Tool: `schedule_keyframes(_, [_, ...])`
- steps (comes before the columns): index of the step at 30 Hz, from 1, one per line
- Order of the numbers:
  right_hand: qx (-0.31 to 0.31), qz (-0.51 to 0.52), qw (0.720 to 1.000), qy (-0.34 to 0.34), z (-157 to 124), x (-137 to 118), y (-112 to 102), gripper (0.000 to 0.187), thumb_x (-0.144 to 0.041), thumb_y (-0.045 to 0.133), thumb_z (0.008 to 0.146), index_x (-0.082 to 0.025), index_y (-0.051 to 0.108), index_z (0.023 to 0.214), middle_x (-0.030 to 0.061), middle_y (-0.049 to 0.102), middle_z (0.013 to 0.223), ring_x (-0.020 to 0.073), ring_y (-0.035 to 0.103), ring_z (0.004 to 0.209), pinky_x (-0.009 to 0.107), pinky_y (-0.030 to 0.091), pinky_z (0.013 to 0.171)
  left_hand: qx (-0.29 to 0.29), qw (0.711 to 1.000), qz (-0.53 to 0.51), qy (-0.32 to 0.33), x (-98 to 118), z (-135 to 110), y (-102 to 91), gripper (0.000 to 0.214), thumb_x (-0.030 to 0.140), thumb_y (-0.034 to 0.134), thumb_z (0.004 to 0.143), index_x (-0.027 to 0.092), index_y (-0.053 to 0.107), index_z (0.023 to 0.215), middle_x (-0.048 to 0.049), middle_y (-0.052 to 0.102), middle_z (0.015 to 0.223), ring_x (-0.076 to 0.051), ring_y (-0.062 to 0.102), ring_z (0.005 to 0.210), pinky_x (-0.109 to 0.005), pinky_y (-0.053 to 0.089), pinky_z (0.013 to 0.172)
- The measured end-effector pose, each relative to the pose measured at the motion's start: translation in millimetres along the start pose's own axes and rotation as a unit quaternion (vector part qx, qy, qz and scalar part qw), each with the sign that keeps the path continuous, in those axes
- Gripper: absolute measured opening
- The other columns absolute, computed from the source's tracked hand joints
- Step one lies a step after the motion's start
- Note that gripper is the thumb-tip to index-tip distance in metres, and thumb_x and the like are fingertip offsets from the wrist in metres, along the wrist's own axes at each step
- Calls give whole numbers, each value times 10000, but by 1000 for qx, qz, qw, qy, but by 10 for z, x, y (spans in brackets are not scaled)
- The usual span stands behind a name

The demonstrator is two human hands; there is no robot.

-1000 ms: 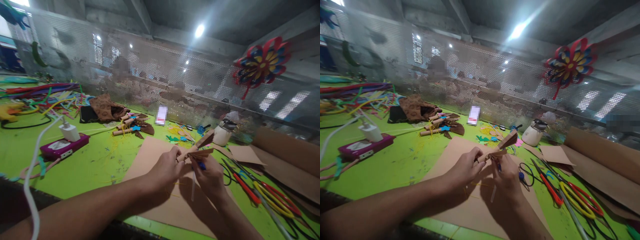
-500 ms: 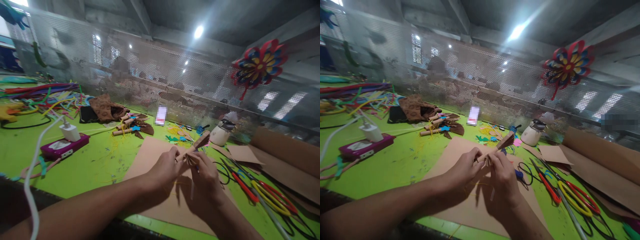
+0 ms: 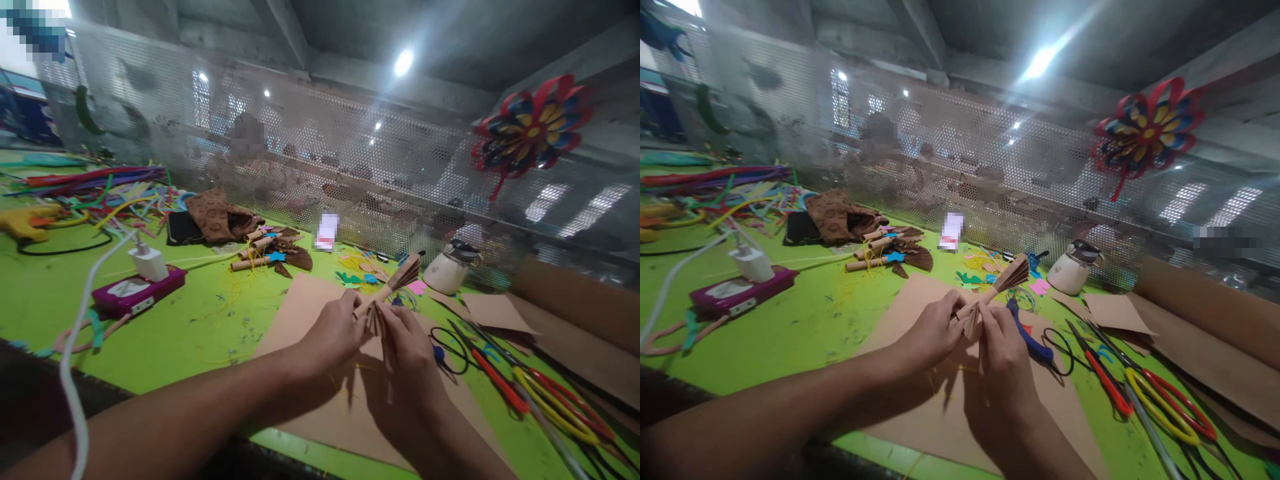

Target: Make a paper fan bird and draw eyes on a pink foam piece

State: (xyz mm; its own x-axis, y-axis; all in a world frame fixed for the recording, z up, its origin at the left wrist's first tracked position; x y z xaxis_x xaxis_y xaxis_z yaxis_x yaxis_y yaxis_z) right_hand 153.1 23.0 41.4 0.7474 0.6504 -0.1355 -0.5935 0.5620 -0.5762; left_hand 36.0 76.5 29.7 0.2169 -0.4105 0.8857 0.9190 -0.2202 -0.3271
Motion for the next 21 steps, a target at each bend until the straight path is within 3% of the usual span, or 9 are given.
schedule_keyframes(11, [-57,-49,992,96,-7,-281,35,609,-21,470,620,-106,495,1222,129,532,980,264,490,894,416,471,742,12,1000,4,-3,42,-56,4,198,367,587,837,185,519,801,-15,585,694,-155,517,627,-253,342,540])
schedule_keyframes(21, [-83,-39,991,99,23,-228,8,485,-50,474,720,-93,516,1202,130,546,987,240,524,885,380,470,753,-2,1000,-11,-7,24,-44,10,175,331,606,795,180,518,784,-31,597,716,-153,493,631,-257,329,544])
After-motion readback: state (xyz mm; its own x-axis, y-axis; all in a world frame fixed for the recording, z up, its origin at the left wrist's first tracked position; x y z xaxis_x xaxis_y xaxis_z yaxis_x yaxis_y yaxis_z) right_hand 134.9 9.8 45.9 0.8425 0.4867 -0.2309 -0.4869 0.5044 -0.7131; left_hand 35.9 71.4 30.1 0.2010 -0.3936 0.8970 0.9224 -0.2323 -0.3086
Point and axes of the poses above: each hand's wrist, its own z-axis towards the middle knuckle, its own y-axis out of the palm, x = y × z, the point moved 6 cm from there along z, towards the middle knuckle
